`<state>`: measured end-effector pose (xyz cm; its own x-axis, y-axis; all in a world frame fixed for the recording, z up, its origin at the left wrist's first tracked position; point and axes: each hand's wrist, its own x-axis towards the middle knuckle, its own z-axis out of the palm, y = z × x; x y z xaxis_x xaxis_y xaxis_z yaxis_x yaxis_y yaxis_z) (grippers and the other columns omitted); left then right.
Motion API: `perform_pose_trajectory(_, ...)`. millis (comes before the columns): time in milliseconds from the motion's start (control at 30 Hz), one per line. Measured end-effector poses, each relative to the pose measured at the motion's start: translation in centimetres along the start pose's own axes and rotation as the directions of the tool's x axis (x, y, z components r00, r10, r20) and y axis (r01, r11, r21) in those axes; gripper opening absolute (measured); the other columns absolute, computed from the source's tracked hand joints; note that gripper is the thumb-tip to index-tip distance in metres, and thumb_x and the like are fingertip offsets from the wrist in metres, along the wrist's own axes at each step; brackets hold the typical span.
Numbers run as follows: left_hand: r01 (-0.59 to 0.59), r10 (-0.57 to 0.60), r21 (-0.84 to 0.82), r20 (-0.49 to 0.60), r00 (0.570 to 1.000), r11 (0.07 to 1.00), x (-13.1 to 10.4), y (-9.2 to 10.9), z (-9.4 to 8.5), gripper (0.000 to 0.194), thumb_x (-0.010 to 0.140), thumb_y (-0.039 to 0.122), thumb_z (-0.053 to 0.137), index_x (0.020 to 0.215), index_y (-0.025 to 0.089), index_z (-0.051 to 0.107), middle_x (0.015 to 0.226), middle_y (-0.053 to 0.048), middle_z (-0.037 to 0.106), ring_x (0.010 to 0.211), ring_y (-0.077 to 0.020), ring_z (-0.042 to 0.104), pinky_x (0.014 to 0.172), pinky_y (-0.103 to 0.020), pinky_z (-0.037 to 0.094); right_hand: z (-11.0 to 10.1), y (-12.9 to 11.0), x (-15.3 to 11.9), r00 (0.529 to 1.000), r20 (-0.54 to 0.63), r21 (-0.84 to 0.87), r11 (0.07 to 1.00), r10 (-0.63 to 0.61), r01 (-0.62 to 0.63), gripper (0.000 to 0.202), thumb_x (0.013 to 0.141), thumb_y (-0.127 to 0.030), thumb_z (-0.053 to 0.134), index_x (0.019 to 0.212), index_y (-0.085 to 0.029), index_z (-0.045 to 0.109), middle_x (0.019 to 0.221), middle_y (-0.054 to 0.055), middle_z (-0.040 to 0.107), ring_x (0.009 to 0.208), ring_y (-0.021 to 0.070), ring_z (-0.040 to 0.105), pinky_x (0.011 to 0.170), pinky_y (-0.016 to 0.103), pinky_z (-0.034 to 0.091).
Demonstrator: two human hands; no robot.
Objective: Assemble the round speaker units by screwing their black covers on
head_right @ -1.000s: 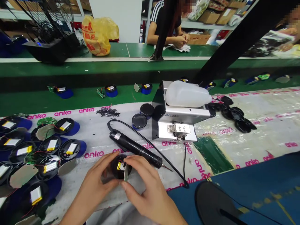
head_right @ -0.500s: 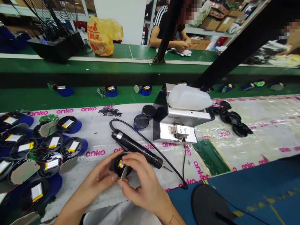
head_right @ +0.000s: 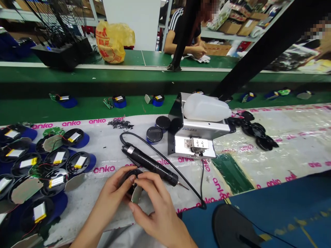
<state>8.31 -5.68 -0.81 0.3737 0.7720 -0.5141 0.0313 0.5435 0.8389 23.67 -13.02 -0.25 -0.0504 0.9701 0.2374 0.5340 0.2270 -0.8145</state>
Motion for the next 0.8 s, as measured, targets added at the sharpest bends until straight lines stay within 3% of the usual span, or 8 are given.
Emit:
perform_pose_trajectory(133, -0.001, 0.002, 0.028, -0.035, 0.999, 1.000, -0.1, 0.2, 0.2, 0.039, 0.082, 0.044, 0.069, 0.112, 0.019, 0.064, 0.079, 0.000, 0.070, 0.040, -0.0100, 0.060, 0.039, -0.021, 0.053, -0.6, 0.1, 0.1, 0.999, -0.029, -0.088, 0.995, -0.044, 0.041, 0.041, 0.096, -0.018, 0.060, 0.135, -0.024, 0.052, 0.129, 0.011, 0.054, 0.120, 0.0195, 0.060, 0.105, 0.028, 0.052)
perform_pose_trajectory(333, -0.050, 0.051, 0.114, -0.007, 0.999, 0.992, 0.2, 0.7, 0.0, 0.023, 0.085, 0.031, 0.064, 0.104, 0.019, 0.067, 0.061, 0.004, 0.064, 0.039, -0.0104, 0.057, 0.035, -0.016, 0.044, -1.3, -0.6, 1.6, 0.990, 0.075, -0.219, 0.966, -0.121, 0.134, 0.042, 0.099, -0.019, 0.056, 0.140, -0.023, 0.053, 0.127, 0.013, 0.059, 0.120, 0.0228, 0.061, 0.100, 0.034, 0.057)
perform_pose_trajectory(433, -0.053, 0.053, 0.117, -0.004, 0.999, 0.992, 0.3, 0.5, 0.0, 0.024, 0.082, 0.025, 0.063, 0.106, 0.020, 0.068, 0.060, 0.005, 0.064, 0.040, -0.0106, 0.056, 0.035, -0.016, 0.044, -1.2, -0.5, 2.3, 0.989, 0.077, -0.238, 0.961, -0.128, 0.143, 0.040, 0.099, -0.020, 0.056, 0.140, -0.023, 0.055, 0.126, 0.012, 0.064, 0.119, 0.0238, 0.063, 0.101, 0.038, 0.058)
perform_pose_trajectory(567, -0.059, 0.058, 0.110, 0.008, 0.998, 0.992, 0.2, -0.1, -0.2, 0.031, 0.083, 0.028, 0.065, 0.113, 0.019, 0.068, 0.058, 0.004, 0.063, 0.041, -0.0116, 0.057, 0.037, -0.018, 0.045, -1.0, -0.1, 2.8, 0.982, 0.089, -0.228, 0.957, -0.165, 0.181, 0.031, 0.098, -0.021, 0.060, 0.129, -0.023, 0.063, 0.124, 0.010, 0.068, 0.117, 0.0242, 0.064, 0.100, 0.040, 0.059)
perform_pose_trajectory(667, -0.031, 0.030, 0.022, 0.062, 0.998, 0.999, 0.0, -0.2, -1.1, 0.041, 0.086, 0.032, 0.066, 0.124, 0.017, 0.067, 0.068, 0.000, 0.071, 0.048, -0.0130, 0.062, 0.047, -0.022, 0.054, -0.8, 0.1, 2.8, 0.978, 0.100, -0.243, 0.949, -0.184, 0.203, 0.027, 0.099, -0.021, 0.060, 0.125, -0.021, 0.067, 0.123, 0.010, 0.069, 0.117, 0.0239, 0.064, 0.097, 0.038, 0.061)
perform_pose_trajectory(800, 0.041, -0.010, -0.141, 0.216, 0.976, 0.989, -0.2, -0.1, -2.7, 0.060, 0.085, 0.038, 0.072, 0.140, 0.017, 0.060, 0.096, -0.009, 0.080, 0.072, -0.0203, 0.075, 0.073, -0.033, 0.062, -0.5, 0.0, 2.8, 0.974, 0.069, -0.294, 0.929, -0.216, 0.227, 0.026, 0.100, -0.020, 0.057, 0.124, -0.021, 0.067, 0.121, 0.011, 0.069, 0.116, 0.0237, 0.063, 0.094, 0.038, 0.063)
